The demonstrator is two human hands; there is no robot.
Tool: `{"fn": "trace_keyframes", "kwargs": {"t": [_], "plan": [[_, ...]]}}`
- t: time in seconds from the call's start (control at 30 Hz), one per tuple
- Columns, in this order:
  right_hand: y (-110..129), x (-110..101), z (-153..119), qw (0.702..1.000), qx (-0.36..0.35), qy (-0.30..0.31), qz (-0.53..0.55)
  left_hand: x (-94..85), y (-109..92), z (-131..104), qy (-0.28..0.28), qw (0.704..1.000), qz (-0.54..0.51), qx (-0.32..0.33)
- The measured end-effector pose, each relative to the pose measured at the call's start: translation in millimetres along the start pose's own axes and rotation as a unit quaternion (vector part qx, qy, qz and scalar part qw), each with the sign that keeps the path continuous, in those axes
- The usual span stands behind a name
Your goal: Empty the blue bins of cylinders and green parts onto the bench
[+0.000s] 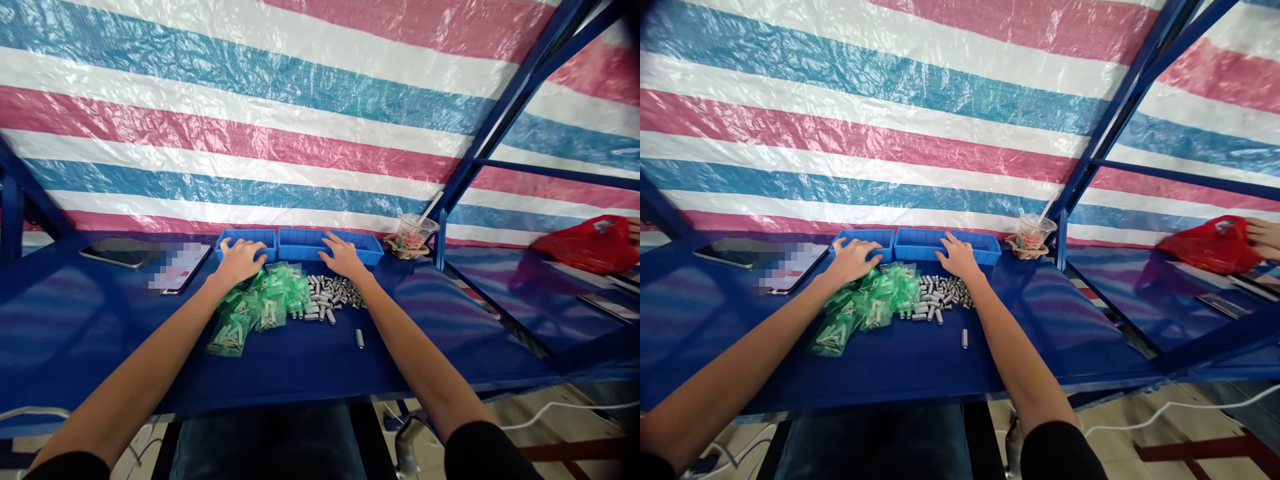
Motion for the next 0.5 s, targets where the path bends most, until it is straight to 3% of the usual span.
{"fn": "trace_keyframes", "kwargs": {"t": [0.37,0.5], "plan": [[-5,-8,-8,0.997,-0.043,-0.023,0.059,2.5,7,-6,-0.006,0.999,0.017,0.035],[-2,-4,-10,0.997,-0.025,-0.042,0.058,-4.8,-1,-9,-0.025,0.998,0.011,0.053]]}}
Point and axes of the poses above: each hand's wrist, its own z-axis towards the middle knuckle, its own x-axis out of the palm, y = z × x, the point moved 3 cm from there along z, towards the middle knuckle, and after that the axes turned 10 degrees about -z, right-handed, at the moved point
